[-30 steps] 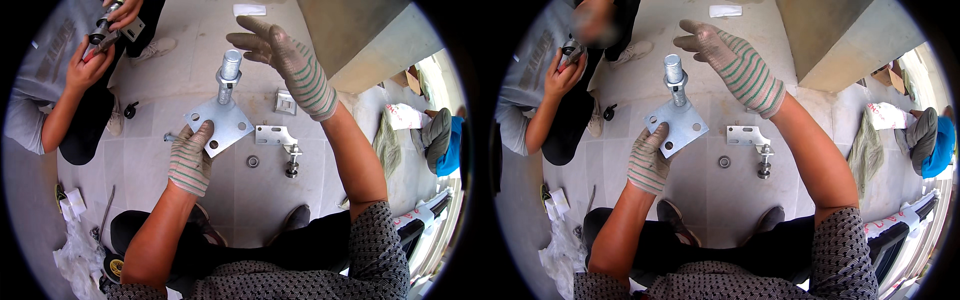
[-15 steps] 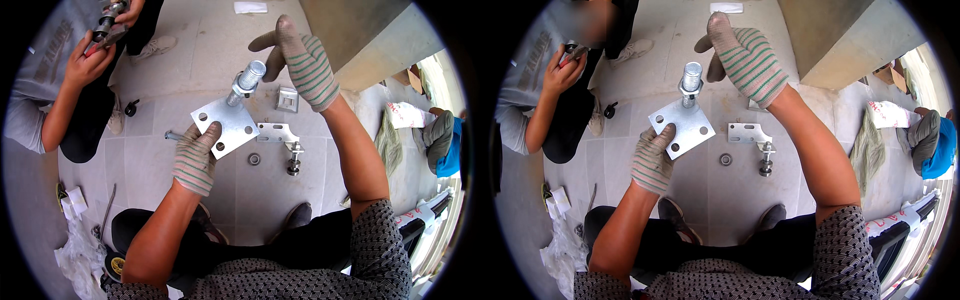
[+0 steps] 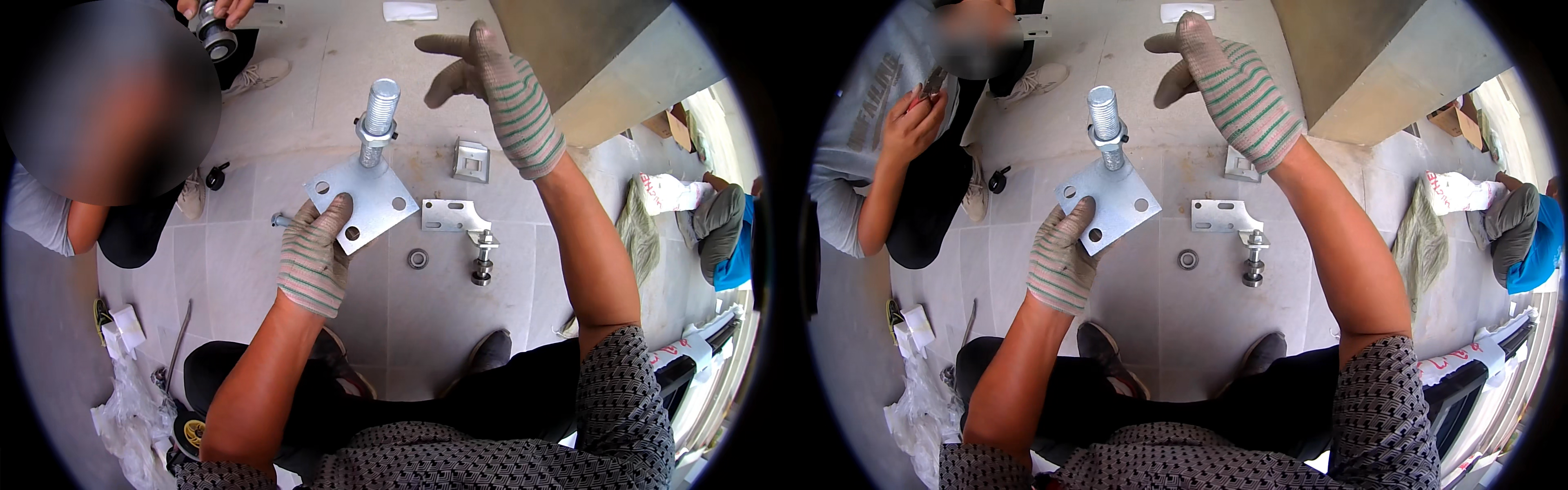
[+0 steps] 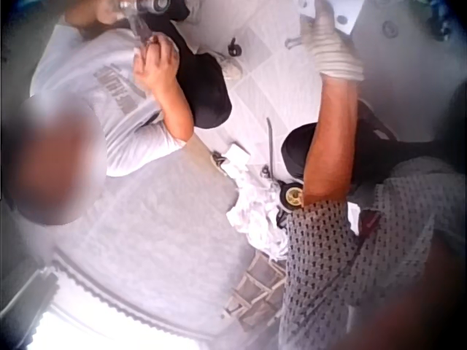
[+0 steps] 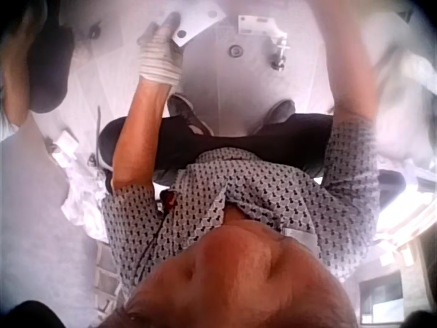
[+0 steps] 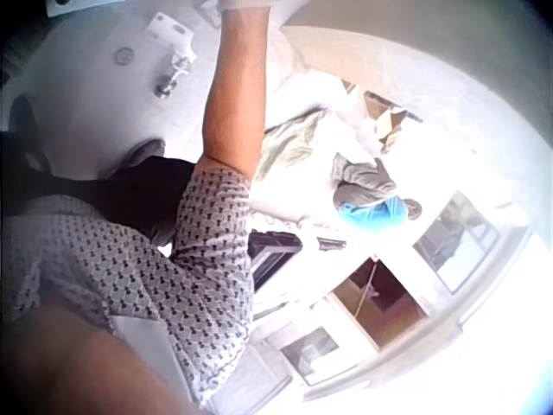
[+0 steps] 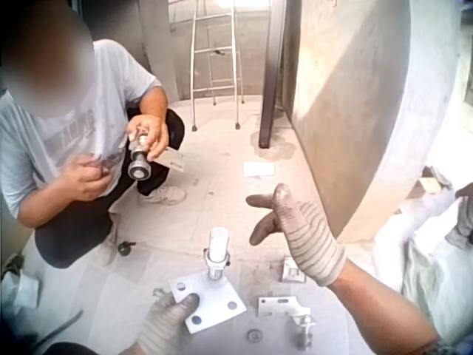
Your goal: The person sits on the floor and assembles metal hardware components, including threaded rods, nuts, washers, and metal plates. They thread nuts onto rods, place washers, and attach plates to the rods, creating several assembled units. Another person is visible in the background working on similar tasks.
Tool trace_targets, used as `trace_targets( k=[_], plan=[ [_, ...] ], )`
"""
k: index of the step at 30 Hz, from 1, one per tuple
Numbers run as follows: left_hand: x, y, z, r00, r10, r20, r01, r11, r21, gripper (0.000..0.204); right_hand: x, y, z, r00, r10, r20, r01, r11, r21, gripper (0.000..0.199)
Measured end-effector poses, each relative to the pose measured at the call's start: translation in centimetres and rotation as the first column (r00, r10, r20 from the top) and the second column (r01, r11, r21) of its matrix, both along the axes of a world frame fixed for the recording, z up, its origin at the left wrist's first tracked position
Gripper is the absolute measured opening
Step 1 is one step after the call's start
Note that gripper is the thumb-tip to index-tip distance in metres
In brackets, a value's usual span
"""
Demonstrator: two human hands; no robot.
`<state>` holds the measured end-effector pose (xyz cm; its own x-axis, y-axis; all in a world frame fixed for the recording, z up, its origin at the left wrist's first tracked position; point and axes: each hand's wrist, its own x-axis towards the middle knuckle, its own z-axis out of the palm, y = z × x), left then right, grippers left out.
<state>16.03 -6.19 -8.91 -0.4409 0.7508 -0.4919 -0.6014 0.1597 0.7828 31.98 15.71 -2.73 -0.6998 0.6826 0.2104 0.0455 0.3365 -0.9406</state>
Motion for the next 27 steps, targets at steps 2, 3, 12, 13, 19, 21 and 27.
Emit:
trace_targets(
  k=[2,3,12,13,19,21,27],
  plan=[
    [0.1,0.4,-0.2,1.0,0.007,0.006,-0.007,1.0,-0.004,0.044,-1.9,-0.8,-2.3,0.984,0.054,-0.168,-0.067,0.995,-0.073,0.086],
    [-0.1,0.4,-0.2,1.0,0.009,0.007,-0.009,1.0,0.0,0.044,-2.7,-1.8,-2.7,0.978,0.105,-0.181,-0.129,0.983,-0.127,0.086],
    [0.9,0.3,0.3,1.0,-0.003,0.009,0.002,1.0,0.008,0.04,-2.0,-0.8,-1.8,0.979,0.024,-0.202,-0.038,0.997,-0.067,0.098],
    [0.6,0.2,0.0,1.0,-0.004,0.009,0.004,1.0,0.016,0.04,-2.6,-1.4,-2.0,0.979,0.034,-0.201,-0.055,0.993,-0.102,0.097],
    [0.5,-0.4,0.6,1.0,-0.017,-0.005,0.017,1.0,0.016,0.043,0.0,1.0,-0.8,0.996,0.033,0.087,-0.025,0.995,-0.093,0.097],
    [0.7,0.0,0.9,1.0,-0.005,0.02,0.005,1.0,0.011,0.045,-0.2,0.2,-0.8,0.996,-0.064,-0.055,0.063,0.998,-0.018,0.094],
    [-0.5,-0.5,0.5,1.0,-0.004,0.018,0.003,0.999,0.045,0.046,-3.6,-2.3,-2.0,0.973,0.085,-0.217,-0.133,0.967,-0.216,0.088]
  ],
)
